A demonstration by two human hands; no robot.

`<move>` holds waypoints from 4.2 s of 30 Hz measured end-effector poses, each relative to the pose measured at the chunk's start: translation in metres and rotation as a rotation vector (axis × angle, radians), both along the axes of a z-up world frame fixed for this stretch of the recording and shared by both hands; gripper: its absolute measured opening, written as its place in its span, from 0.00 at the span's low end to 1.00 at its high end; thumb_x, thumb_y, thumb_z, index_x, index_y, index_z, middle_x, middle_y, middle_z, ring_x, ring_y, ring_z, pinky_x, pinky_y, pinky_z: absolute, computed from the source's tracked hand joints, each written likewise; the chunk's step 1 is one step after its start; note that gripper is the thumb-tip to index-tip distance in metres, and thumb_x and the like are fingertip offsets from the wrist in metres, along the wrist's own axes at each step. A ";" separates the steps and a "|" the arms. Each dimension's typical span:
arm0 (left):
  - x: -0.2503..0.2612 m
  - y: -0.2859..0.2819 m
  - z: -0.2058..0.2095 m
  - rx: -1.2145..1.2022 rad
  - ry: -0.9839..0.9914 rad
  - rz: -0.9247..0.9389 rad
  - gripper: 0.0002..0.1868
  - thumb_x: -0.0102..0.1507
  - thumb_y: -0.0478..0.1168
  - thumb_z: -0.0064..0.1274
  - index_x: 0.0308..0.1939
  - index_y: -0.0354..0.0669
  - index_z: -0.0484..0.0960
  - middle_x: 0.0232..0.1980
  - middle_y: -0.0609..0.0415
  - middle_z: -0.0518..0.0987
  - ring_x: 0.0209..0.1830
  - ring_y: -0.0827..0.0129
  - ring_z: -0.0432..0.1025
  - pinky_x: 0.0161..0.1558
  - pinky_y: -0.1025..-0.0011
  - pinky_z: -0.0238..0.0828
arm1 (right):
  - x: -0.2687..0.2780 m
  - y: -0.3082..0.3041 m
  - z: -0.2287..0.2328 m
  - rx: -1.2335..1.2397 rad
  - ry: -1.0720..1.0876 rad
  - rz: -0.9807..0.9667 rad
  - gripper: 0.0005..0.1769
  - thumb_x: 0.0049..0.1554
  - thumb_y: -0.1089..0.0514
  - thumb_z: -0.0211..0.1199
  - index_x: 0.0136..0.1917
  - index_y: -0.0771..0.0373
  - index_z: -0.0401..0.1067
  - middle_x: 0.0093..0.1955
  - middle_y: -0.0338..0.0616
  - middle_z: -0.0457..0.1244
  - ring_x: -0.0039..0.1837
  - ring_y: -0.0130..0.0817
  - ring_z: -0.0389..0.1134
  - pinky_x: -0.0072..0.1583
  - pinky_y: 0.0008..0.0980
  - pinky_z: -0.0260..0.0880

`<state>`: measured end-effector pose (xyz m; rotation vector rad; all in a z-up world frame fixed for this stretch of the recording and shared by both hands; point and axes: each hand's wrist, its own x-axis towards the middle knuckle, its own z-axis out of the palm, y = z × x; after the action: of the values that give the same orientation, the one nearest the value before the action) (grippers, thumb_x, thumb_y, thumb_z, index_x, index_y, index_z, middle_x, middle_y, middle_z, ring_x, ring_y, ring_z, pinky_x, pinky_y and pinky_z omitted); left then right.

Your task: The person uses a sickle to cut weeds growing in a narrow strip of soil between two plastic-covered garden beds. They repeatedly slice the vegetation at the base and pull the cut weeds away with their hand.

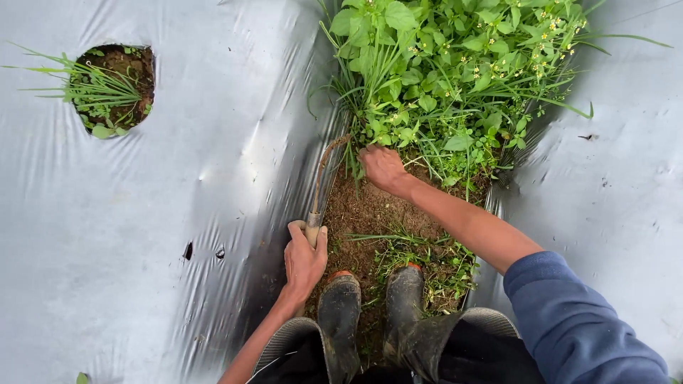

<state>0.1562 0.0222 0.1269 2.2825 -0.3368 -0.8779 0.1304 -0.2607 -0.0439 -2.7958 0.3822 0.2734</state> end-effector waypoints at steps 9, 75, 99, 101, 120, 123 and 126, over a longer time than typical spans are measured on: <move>-0.029 -0.013 -0.028 0.128 -0.105 -0.091 0.29 0.73 0.47 0.39 0.71 0.28 0.62 0.50 0.29 0.80 0.46 0.34 0.79 0.37 0.36 0.80 | -0.018 0.011 0.003 0.150 0.011 -0.097 0.16 0.66 0.54 0.49 0.48 0.60 0.77 0.43 0.46 0.68 0.45 0.49 0.76 0.44 0.48 0.78; -0.040 0.005 -0.108 -0.145 -0.172 0.105 0.33 0.75 0.51 0.42 0.65 0.17 0.64 0.26 0.37 0.74 0.16 0.60 0.70 0.14 0.67 0.56 | -0.003 -0.007 0.123 -0.069 0.207 0.244 0.26 0.67 0.66 0.33 0.70 0.54 0.67 0.69 0.58 0.63 0.71 0.51 0.67 0.59 0.42 0.75; -0.065 -0.030 -0.178 -0.002 0.433 -0.135 0.40 0.74 0.53 0.31 0.74 0.16 0.47 0.39 0.33 0.80 0.22 0.64 0.79 0.21 0.67 0.79 | -0.191 0.023 0.141 0.283 0.586 0.105 0.20 0.68 0.51 0.42 0.56 0.63 0.72 0.53 0.54 0.69 0.48 0.40 0.75 0.53 0.39 0.80; -0.065 -0.032 -0.171 -0.009 0.294 -0.095 0.33 0.75 0.50 0.32 0.70 0.19 0.54 0.37 0.33 0.78 0.23 0.60 0.78 0.22 0.65 0.75 | -0.209 0.039 0.121 0.295 0.558 0.010 0.23 0.66 0.50 0.44 0.62 0.66 0.71 0.61 0.58 0.67 0.59 0.48 0.71 0.60 0.46 0.76; -0.054 -0.112 -0.151 -0.022 0.068 -0.188 0.32 0.76 0.49 0.30 0.62 0.12 0.63 0.29 0.31 0.78 0.20 0.56 0.75 0.17 0.65 0.69 | -0.252 0.078 0.051 0.199 0.242 -0.130 0.23 0.60 0.51 0.51 0.59 0.69 0.74 0.54 0.59 0.68 0.57 0.57 0.73 0.52 0.52 0.77; -0.110 -0.084 -0.142 0.052 0.149 -0.409 0.33 0.74 0.53 0.32 0.63 0.17 0.66 0.33 0.26 0.80 0.26 0.42 0.79 0.19 0.55 0.67 | -0.253 0.076 0.055 0.203 0.225 -0.145 0.22 0.61 0.50 0.52 0.58 0.68 0.73 0.54 0.59 0.68 0.57 0.56 0.73 0.52 0.53 0.77; -0.086 -0.109 -0.115 0.034 0.150 -0.256 0.20 0.74 0.45 0.36 0.53 0.26 0.71 0.27 0.40 0.78 0.19 0.59 0.75 0.19 0.68 0.72 | -0.256 0.076 0.060 0.155 0.195 -0.155 0.21 0.61 0.49 0.51 0.56 0.63 0.75 0.52 0.53 0.69 0.55 0.50 0.74 0.53 0.46 0.77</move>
<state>0.0703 -0.0864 0.0122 2.2191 -0.5597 -1.1843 -0.1257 -0.1850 0.0162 -2.5793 0.5926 0.5185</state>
